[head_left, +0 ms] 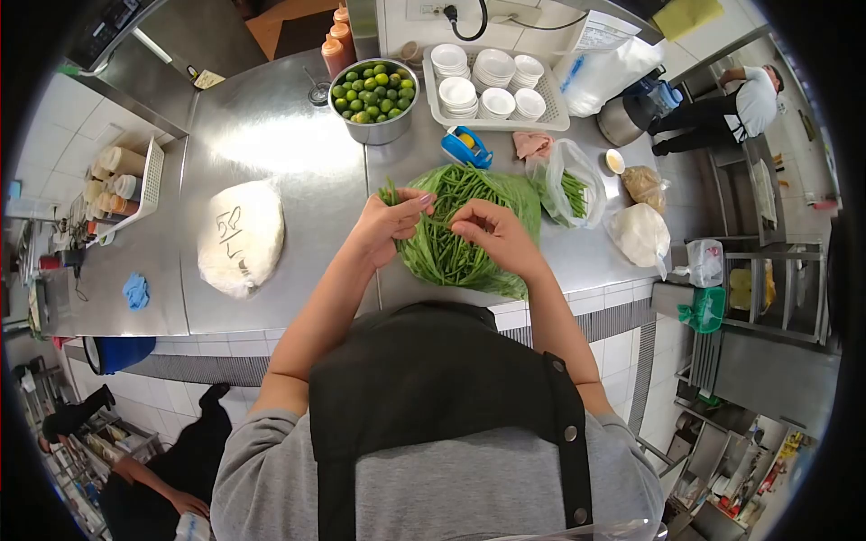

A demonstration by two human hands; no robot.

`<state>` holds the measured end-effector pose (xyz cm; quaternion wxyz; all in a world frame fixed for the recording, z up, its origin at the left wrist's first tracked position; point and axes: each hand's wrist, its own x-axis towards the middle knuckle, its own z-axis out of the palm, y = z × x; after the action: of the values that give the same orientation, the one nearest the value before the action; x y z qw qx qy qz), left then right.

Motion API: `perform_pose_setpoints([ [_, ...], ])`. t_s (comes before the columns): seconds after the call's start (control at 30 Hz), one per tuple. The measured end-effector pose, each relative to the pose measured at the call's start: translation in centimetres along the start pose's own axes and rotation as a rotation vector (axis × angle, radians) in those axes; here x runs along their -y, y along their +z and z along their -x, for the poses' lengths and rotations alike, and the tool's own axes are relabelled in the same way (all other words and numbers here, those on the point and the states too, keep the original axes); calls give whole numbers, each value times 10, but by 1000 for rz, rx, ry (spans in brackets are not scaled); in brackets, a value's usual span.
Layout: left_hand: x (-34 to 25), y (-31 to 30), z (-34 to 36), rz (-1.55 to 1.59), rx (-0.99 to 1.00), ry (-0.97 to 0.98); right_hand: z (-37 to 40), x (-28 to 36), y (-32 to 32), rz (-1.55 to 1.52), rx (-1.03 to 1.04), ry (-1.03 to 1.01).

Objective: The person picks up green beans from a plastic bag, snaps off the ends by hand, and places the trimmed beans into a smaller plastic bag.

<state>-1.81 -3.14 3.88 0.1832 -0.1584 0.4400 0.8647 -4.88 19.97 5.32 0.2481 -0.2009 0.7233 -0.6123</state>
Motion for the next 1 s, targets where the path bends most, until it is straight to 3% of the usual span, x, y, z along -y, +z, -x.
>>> perform_pose_setpoints([
  [0.13,4,2,-2,37,4,57,0,2,5,146,-114,-155],
  [0.33,15,28,5,108,-65,242,-15,-3,4,734,-459,-342],
  [0.43,11,18,-3,172,-49,259,-23,-39,-13,745,-371,-274],
  [0.53,5,0,-7,371,45,149,-22,-35,-14,1023,-73,175],
  [0.63,10,-13,-10,587,183,19,-11,-44,-2,953,-71,-211],
  [0.73,20,-10,-11,654,199,-49,-11,-44,6,1058,22,-172],
  [0.83,26,-5,-12,574,150,-27,-15,-33,5,947,-196,-390],
  [1.0,20,2,-13,514,189,0,-18,-8,-6,-21,-354,-146],
])
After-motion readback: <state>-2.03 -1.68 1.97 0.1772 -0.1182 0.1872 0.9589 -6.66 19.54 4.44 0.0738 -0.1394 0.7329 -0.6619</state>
